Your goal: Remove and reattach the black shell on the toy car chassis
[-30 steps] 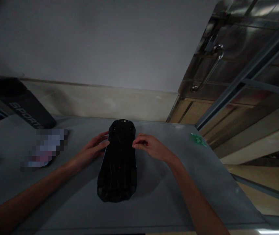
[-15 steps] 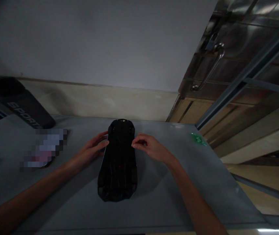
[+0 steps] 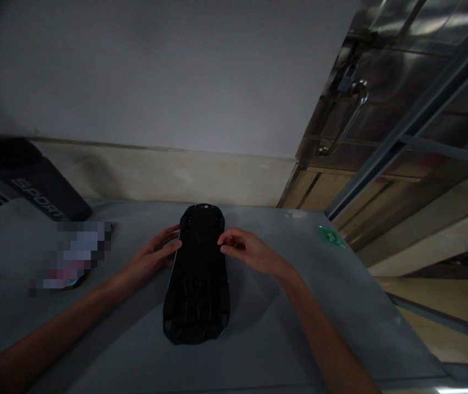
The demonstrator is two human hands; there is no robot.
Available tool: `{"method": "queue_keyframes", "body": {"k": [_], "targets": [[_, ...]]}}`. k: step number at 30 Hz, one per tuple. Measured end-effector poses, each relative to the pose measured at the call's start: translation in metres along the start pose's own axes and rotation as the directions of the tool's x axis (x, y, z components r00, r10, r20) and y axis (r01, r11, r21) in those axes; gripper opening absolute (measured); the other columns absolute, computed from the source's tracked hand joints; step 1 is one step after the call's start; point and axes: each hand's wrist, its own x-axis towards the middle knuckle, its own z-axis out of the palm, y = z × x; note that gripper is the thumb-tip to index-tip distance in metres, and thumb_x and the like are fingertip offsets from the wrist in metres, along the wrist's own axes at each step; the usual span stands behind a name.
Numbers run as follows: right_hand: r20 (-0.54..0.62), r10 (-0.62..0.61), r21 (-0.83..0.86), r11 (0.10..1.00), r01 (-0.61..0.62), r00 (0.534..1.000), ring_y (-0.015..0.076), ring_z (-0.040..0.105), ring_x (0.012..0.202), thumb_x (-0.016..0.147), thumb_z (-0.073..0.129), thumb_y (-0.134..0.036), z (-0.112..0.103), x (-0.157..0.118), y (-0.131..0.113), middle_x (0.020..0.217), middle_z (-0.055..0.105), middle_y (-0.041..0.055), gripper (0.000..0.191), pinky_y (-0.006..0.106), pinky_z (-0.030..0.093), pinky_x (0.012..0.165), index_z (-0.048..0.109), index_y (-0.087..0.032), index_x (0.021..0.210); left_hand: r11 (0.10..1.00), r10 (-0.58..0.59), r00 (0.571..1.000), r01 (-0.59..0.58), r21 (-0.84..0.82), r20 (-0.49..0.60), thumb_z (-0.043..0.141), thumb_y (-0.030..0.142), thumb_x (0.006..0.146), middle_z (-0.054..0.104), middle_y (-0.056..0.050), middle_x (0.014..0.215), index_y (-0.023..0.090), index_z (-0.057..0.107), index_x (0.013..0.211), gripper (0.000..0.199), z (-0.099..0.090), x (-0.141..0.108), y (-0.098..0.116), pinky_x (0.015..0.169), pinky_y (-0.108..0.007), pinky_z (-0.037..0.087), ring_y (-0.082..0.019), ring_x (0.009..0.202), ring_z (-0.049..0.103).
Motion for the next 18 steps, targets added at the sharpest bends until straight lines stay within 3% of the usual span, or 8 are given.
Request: {"method": "queue_keyframes", "body": {"k": [12, 18], "targets": [[0.014, -0.008, 0.039, 0.999, 0.007, 1.0, 0.017, 0.055, 0.083, 0.102, 0.075, -0.055, 0.0008, 0.0009, 0.0045, 0.093, 0.058, -0.0017, 0.03, 0.032, 0.049, 0.077, 0.068, -0.027, 0.109, 1.0, -0.001, 1.0, 0.001, -0.021, -0.014, 0.089, 0.049, 0.088, 0.063, -0.01, 0.166, 0.031, 0.067, 0.151, 0.069, 0.002, 0.0001, 0.0008, 0.102, -0.044, 0.065, -0.041, 0.15, 0.063], [0.026, -0.03, 0.077, 0.997, 0.028, 0.999, 0.0169, 0.056, 0.082, 0.102, 0.074, -0.052, 0.0008, 0.0018, 0.0051, 0.094, 0.059, -0.0017, 0.027, 0.034, 0.05, 0.079, 0.066, -0.027, 0.11, 1.0, 0.001, 1.0, -0.001, 0.02, 0.0, 0.085, 0.051, 0.092, 0.058, -0.014, 0.171, 0.028, 0.064, 0.155, 0.07, 0.0017, -0.0011, 0.0022, 0.102, -0.042, 0.065, -0.038, 0.151, 0.063]]}}
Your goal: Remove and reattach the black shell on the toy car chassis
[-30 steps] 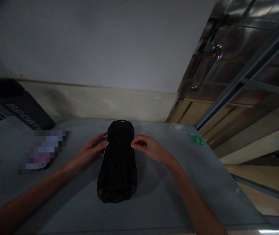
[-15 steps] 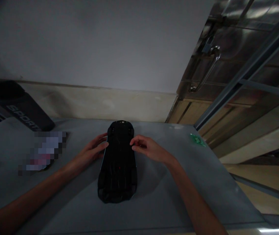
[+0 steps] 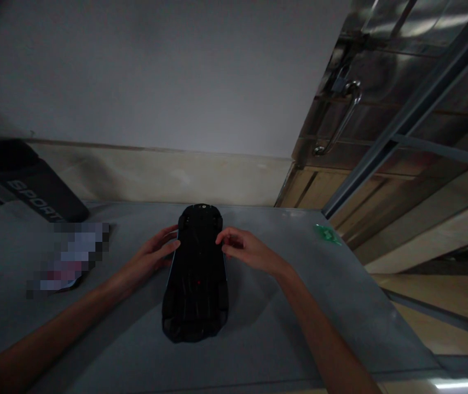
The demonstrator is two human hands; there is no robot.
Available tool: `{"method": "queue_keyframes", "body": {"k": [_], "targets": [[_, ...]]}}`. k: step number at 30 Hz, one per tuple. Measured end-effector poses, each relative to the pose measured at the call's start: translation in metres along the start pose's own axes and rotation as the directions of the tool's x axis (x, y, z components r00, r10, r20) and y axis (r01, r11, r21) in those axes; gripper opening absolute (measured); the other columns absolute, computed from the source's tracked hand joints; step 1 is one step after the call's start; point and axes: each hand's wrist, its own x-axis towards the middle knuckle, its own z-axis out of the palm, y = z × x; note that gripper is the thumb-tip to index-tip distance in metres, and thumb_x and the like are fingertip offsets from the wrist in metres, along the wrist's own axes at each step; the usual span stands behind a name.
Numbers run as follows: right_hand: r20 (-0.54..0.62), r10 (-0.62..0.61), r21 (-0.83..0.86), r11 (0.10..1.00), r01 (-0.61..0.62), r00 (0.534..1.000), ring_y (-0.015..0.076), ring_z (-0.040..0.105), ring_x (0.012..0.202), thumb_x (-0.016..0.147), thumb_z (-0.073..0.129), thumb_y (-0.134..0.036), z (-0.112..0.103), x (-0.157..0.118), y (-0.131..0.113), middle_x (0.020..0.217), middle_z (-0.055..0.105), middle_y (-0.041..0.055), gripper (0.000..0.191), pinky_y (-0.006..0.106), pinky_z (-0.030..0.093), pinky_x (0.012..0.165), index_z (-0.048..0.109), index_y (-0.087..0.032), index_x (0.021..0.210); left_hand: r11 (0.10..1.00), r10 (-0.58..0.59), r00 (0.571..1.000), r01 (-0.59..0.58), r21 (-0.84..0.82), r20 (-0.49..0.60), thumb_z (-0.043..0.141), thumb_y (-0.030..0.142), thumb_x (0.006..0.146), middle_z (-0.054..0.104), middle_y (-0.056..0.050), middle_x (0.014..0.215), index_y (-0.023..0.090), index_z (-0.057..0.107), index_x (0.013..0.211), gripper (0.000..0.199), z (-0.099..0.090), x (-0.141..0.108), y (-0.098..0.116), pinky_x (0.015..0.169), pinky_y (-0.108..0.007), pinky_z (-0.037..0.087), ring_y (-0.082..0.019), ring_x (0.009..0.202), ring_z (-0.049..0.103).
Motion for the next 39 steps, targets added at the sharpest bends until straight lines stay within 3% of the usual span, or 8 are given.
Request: {"method": "queue_keyframes", "body": {"k": [5, 13, 15, 19, 22, 25, 31, 39], "targets": [[-0.051, 0.012, 0.001, 1.0, -0.012, 0.999, 0.0174, 0.055, 0.083, 0.099, 0.077, -0.05, 0.002, 0.001, 0.003, 0.092, 0.056, -0.0024, 0.028, 0.033, 0.048, 0.078, 0.064, -0.028, 0.108, 1.0, -0.004, 1.0, 0.004, 0.006, -0.029, 0.085, 0.047, 0.093, 0.061, -0.011, 0.171, 0.032, 0.067, 0.152, 0.064, 0.0, 0.0, 0.0, 0.101, -0.044, 0.067, -0.039, 0.151, 0.063], [-0.022, -0.005, 0.014, 1.0, 0.005, 1.0, 0.0168, 0.057, 0.079, 0.096, 0.076, -0.042, -0.003, 0.0, -0.001, 0.087, 0.058, -0.0032, 0.023, 0.033, 0.05, 0.077, 0.065, -0.027, 0.108, 1.0, -0.019, 1.0, 0.019, 0.002, -0.012, 0.087, 0.052, 0.09, 0.059, -0.01, 0.173, 0.034, 0.065, 0.153, 0.069, -0.001, 0.002, -0.002, 0.104, -0.043, 0.066, -0.039, 0.153, 0.062], [-0.047, -0.006, -0.064, 0.998, 0.003, 0.999, 0.0186, 0.061, 0.081, 0.096, 0.075, -0.044, -0.017, -0.005, -0.007, 0.088, 0.064, -0.0013, 0.022, 0.035, 0.053, 0.078, 0.067, -0.027, 0.107, 1.0, -0.014, 1.0, 0.014, -0.016, -0.003, 0.087, 0.054, 0.09, 0.057, -0.011, 0.174, 0.033, 0.063, 0.155, 0.072, -0.001, 0.002, -0.004, 0.104, -0.043, 0.066, -0.039, 0.154, 0.061], [-0.271, 0.023, -0.396, 0.909, -0.133, 0.962, 0.025, 0.07, 0.093, 0.096, 0.072, -0.049, -0.059, -0.027, -0.01, 0.101, 0.078, 0.0058, 0.021, 0.042, 0.058, 0.09, 0.075, -0.028, 0.098, 0.999, 0.002, 1.0, -0.001, -0.053, 0.009, 0.087, 0.054, 0.091, 0.059, -0.009, 0.173, 0.034, 0.064, 0.153, 0.069, 0.001, 0.003, -0.008, 0.103, -0.041, 0.066, -0.039, 0.154, 0.061], [-0.313, 0.199, -0.511, 0.789, -0.341, 0.929, 0.0298, 0.075, 0.092, 0.09, 0.073, -0.049, -0.087, -0.048, 0.001, 0.098, 0.083, 0.0092, 0.024, 0.046, 0.06, 0.09, 0.079, -0.026, 0.095, 0.997, 0.012, 1.0, -0.011, -0.072, 0.013, 0.089, 0.052, 0.089, 0.062, -0.009, 0.17, 0.035, 0.067, 0.151, 0.068, 0.001, 0.003, -0.007, 0.103, -0.043, 0.066, -0.04, 0.154, 0.062], [-0.26, 0.357, -0.521, 0.73, -0.441, 0.897, 0.0334, 0.079, 0.093, 0.087, 0.075, -0.049, -0.101, -0.064, 0.012, 0.096, 0.086, 0.0126, 0.026, 0.047, 0.061, 0.091, 0.081, -0.023, 0.089, 0.998, 0.007, 1.0, -0.006, -0.07, 0.014, 0.089, 0.05, 0.09, 0.061, -0.01, 0.171, 0.035, 0.067, 0.151, 0.066, 0.002, 0.001, -0.005, 0.106, -0.046, 0.065, -0.04, 0.154, 0.061], [-0.197, 0.471, -0.549, 0.674, -0.495, 0.86, 0.0318, 0.08, 0.084, 0.085, 0.078, -0.045, -0.101, -0.071, 0.011, 0.086, 0.086, 0.0089, 0.022, 0.041, 0.059, 0.078, 0.085, -0.024, 0.085, 0.999, 0.0, 1.0, 0.0, -0.044, 0.011, 0.087, 0.052, 0.091, 0.058, -0.013, 0.172, 0.032, 0.064, 0.154, 0.07, 0.001, 0.002, -0.004, 0.111, -0.048, 0.064, -0.041, 0.155, 0.059], [-0.243, 0.432, -0.571, 0.66, -0.488, 0.868, 0.0323, 0.079, 0.082, 0.082, 0.076, -0.034, -0.091, -0.064, 0.009, 0.085, 0.086, 0.0111, 0.014, 0.042, 0.057, 0.075, 0.085, -0.023, 0.081, 1.0, 0.002, 1.0, -0.001, -0.019, 0.014, 0.084, 0.05, 0.095, 0.054, -0.013, 0.176, 0.031, 0.059, 0.158, 0.07, 0.002, 0.0, -0.002, 0.111, -0.045, 0.064, -0.039, 0.16, 0.055]]}}
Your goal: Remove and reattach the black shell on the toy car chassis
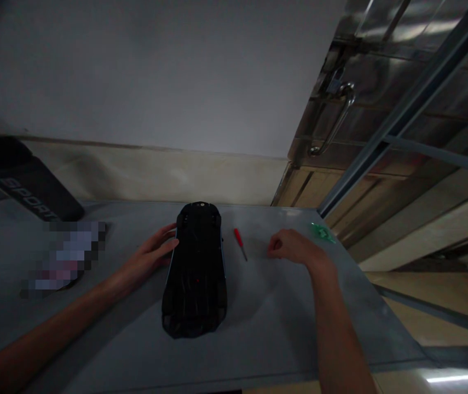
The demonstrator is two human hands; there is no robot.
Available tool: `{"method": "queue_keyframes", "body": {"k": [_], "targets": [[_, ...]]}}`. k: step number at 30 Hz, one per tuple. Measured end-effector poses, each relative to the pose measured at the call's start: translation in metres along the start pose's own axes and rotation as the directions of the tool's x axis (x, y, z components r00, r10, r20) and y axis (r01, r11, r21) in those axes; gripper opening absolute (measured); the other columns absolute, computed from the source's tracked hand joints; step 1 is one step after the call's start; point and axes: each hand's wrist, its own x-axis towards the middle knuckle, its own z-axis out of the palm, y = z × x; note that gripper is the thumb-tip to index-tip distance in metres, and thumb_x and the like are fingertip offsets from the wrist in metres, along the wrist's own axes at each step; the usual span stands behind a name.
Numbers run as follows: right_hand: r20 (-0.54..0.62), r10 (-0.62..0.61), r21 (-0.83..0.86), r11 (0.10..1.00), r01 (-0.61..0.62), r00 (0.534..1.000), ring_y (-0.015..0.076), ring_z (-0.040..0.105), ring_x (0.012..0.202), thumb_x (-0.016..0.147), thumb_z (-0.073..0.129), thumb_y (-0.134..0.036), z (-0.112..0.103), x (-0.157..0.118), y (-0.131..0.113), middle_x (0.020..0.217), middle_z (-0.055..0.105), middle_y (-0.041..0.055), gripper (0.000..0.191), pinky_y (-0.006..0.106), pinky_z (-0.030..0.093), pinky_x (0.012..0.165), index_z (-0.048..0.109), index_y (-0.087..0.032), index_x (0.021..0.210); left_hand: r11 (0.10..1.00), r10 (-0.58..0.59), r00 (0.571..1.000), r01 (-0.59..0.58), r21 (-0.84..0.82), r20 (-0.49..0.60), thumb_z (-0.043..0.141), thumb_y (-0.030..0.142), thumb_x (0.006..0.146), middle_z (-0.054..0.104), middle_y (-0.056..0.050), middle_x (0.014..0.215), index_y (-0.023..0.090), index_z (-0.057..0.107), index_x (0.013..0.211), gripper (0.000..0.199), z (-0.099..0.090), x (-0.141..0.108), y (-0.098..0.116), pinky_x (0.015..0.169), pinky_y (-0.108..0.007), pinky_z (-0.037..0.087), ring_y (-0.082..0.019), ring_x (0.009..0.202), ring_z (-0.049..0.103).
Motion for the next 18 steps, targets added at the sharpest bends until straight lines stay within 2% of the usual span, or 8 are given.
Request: {"method": "queue_keyframes", "body": {"k": [3, 9, 15, 18], "targets": [[-0.013, 0.002, -0.012, 1.0, -0.002, 1.0, 0.0328, 0.079, 0.08, 0.081, 0.076, -0.033, 0.003, 0.0, 0.0, 0.083, 0.085, 0.0104, 0.011, 0.043, 0.056, 0.075, 0.084, -0.025, 0.079, 1.0, -0.01, 1.0, 0.01, -0.017, 0.006, 0.084, 0.049, 0.095, 0.054, -0.013, 0.176, 0.031, 0.059, 0.158, 0.07, 0.0, 0.0, 0.0, 0.112, -0.046, 0.063, -0.039, 0.159, 0.056], [-0.061, -0.046, 0.006, 0.999, 0.046, 0.997, 0.0337, 0.079, 0.088, 0.09, 0.07, -0.035, 0.007, 0.001, -0.005, 0.093, 0.085, 0.0163, 0.018, 0.046, 0.057, 0.083, 0.081, -0.022, 0.084, 0.999, -0.01, 1.0, 0.01, -0.048, -0.001, 0.088, 0.052, 0.091, 0.057, -0.012, 0.174, 0.032, 0.062, 0.156, 0.073, 0.002, 0.0, -0.001, 0.112, -0.049, 0.064, -0.041, 0.156, 0.059], [-0.119, -0.138, 0.052, 0.988, 0.145, 0.983, 0.0301, 0.073, 0.087, 0.103, 0.056, -0.058, 0.009, 0.006, -0.016, 0.094, 0.08, 0.0117, 0.039, 0.045, 0.057, 0.082, 0.074, -0.024, 0.096, 0.999, -0.004, 1.0, 0.003, -0.041, -0.022, 0.09, 0.053, 0.089, 0.063, -0.007, 0.169, 0.035, 0.066, 0.154, 0.071, 0.002, -0.001, -0.001, 0.114, -0.047, 0.062, -0.039, 0.157, 0.059], [-0.178, -0.174, 0.07, 0.979, 0.189, 0.968, 0.0292, 0.071, 0.089, 0.105, 0.051, -0.063, 0.011, 0.008, -0.023, 0.097, 0.077, 0.0106, 0.043, 0.045, 0.058, 0.086, 0.069, -0.025, 0.098, 1.0, 0.019, 0.999, -0.019, -0.01, -0.03, 0.09, 0.054, 0.089, 0.064, -0.008, 0.168, 0.034, 0.067, 0.153, 0.071, 0.002, -0.001, 0.0, 0.122, -0.048, 0.057, -0.038, 0.158, 0.058]]}}
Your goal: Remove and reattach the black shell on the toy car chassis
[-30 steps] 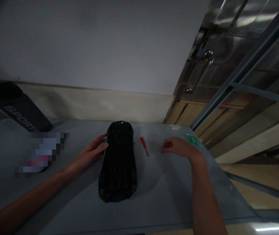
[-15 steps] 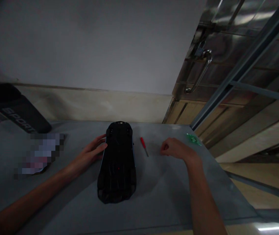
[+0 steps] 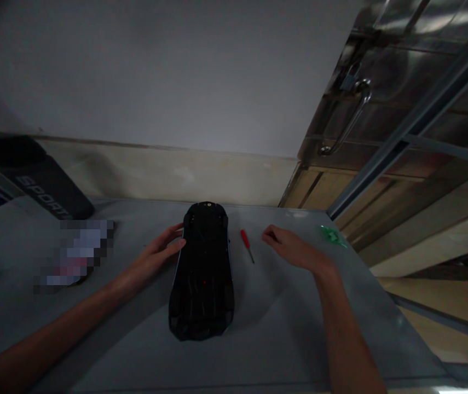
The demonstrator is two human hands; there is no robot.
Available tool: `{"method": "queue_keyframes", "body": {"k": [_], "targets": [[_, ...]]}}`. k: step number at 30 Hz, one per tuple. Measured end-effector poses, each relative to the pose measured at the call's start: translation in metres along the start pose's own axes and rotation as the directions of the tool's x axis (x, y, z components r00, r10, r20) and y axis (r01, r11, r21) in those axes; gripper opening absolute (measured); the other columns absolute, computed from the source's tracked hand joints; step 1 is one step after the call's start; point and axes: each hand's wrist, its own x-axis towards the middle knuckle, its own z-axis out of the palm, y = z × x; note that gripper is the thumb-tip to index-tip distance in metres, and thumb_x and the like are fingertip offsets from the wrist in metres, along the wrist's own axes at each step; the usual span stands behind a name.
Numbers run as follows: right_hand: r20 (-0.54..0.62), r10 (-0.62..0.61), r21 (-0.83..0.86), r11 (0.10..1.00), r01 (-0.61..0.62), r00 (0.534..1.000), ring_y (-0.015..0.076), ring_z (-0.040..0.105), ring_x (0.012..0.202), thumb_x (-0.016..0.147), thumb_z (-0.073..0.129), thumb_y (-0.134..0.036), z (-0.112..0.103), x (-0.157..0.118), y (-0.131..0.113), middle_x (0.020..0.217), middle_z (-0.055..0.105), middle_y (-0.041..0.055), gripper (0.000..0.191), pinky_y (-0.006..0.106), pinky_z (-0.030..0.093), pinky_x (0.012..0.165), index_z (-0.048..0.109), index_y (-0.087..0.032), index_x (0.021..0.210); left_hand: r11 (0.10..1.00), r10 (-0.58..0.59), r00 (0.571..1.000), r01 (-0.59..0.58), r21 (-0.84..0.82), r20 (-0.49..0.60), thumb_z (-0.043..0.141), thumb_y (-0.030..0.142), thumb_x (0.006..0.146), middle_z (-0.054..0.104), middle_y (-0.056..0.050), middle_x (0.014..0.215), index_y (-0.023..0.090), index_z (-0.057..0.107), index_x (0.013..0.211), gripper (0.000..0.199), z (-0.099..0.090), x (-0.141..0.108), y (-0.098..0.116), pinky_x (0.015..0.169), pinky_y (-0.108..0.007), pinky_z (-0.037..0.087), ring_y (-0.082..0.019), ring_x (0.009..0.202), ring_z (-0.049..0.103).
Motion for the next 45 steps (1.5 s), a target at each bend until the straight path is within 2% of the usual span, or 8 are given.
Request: {"method": "queue_keyframes", "body": {"k": [7, 12, 18, 21, 25, 31, 38, 45], "targets": [[0.053, -0.072, 0.09, 0.994, 0.067, 0.996, 0.0239, 0.061, 0.078, 0.107, 0.05, -0.071, 0.011, 0.005, -0.015, 0.088, 0.067, 0.0045, 0.048, 0.041, 0.052, 0.076, 0.066, -0.027, 0.095, 0.999, -0.028, 0.999, 0.028, -0.016, 0.03, 0.09, 0.053, 0.09, 0.059, -0.013, 0.171, 0.031, 0.063, 0.155, 0.073, -0.001, 0.001, -0.002, 0.12, -0.05, 0.058, -0.038, 0.156, 0.059], [0.017, -0.156, 0.185, 0.971, 0.15, 0.988, 0.025, 0.062, 0.086, 0.107, 0.052, -0.071, 0.018, 0.009, -0.036, 0.091, 0.068, 0.0047, 0.049, 0.041, 0.053, 0.082, 0.065, -0.026, 0.093, 0.999, -0.012, 0.999, 0.014, -0.042, 0.046, 0.087, 0.054, 0.093, 0.062, -0.013, 0.167, 0.032, 0.066, 0.154, 0.068, -0.002, 0.002, -0.009, 0.12, -0.052, 0.058, -0.039, 0.154, 0.061], [-0.071, -0.317, 0.237, 0.915, 0.325, 0.946, 0.0237, 0.063, 0.094, 0.111, 0.059, -0.053, 0.042, 0.024, -0.093, 0.101, 0.068, 0.0043, 0.028, 0.038, 0.052, 0.086, 0.066, -0.027, 0.102, 0.992, -0.015, 0.998, 0.023, -0.122, 0.064, 0.086, 0.048, 0.094, 0.064, -0.011, 0.166, 0.03, 0.065, 0.154, 0.065, -0.003, 0.007, -0.014, 0.118, -0.05, 0.059, -0.038, 0.152, 0.063], [-0.013, -0.44, 0.201, 0.879, 0.433, 0.898, 0.0211, 0.062, 0.092, 0.113, 0.061, -0.041, 0.062, 0.034, -0.122, 0.102, 0.065, 0.0034, 0.022, 0.037, 0.05, 0.089, 0.064, -0.026, 0.098, 0.982, -0.02, 0.998, 0.032, -0.185, 0.064, 0.087, 0.045, 0.091, 0.064, -0.012, 0.167, 0.03, 0.068, 0.149, 0.063, -0.003, 0.007, -0.011, 0.115, -0.05, 0.06, -0.038, 0.153, 0.061], [0.049, -0.484, 0.062, 0.875, 0.481, 0.874, 0.0206, 0.062, 0.096, 0.114, 0.065, -0.029, 0.077, 0.041, -0.145, 0.103, 0.063, 0.0026, 0.019, 0.037, 0.047, 0.093, 0.063, -0.024, 0.095, 0.981, -0.022, 0.996, 0.037, -0.188, 0.081, 0.088, 0.045, 0.087, 0.07, -0.014, 0.159, 0.028, 0.068, 0.149, 0.067, -0.003, 0.006, -0.009, 0.116, -0.051, 0.059, -0.037, 0.147, 0.066], [0.129, -0.444, -0.074, 0.888, 0.455, 0.887, 0.0199, 0.064, 0.095, 0.111, 0.069, -0.02, 0.071, 0.042, -0.162, 0.106, 0.066, 0.0034, 0.02, 0.034, 0.045, 0.087, 0.062, -0.024, 0.093, 0.981, -0.022, 0.996, 0.037, -0.189, 0.083, 0.083, 0.039, 0.09, 0.068, -0.015, 0.161, 0.026, 0.062, 0.154, 0.069, -0.005, 0.008, -0.015, 0.113, -0.047, 0.06, -0.033, 0.14, 0.07], [0.202, -0.431, -0.186, 0.865, 0.467, 0.879, 0.021, 0.067, 0.1, 0.107, 0.065, -0.011, 0.06, 0.043, -0.177, 0.11, 0.074, 0.0044, 0.017, 0.033, 0.043, 0.084, 0.067, -0.023, 0.096, 0.971, 0.0, 0.995, 0.024, -0.237, 0.101, 0.084, 0.031, 0.089, 0.071, -0.013, 0.154, 0.024, 0.069, 0.145, 0.058, -0.007, 0.012, -0.019, 0.106, -0.042, 0.062, -0.032, 0.134, 0.072], [0.159, -0.466, -0.074, 0.873, 0.481, 0.87, 0.0199, 0.067, 0.093, 0.109, 0.063, -0.018, 0.056, 0.053, -0.169, 0.1, 0.074, 0.0026, 0.014, 0.032, 0.043, 0.082, 0.064, -0.024, 0.096, 0.976, 0.0, 0.993, 0.026, -0.218, 0.116, 0.085, 0.034, 0.089, 0.063, -0.014, 0.165, 0.026, 0.069, 0.147, 0.061, -0.006, 0.007, -0.013, 0.11, -0.045, 0.061, -0.036, 0.144, 0.067]]}}
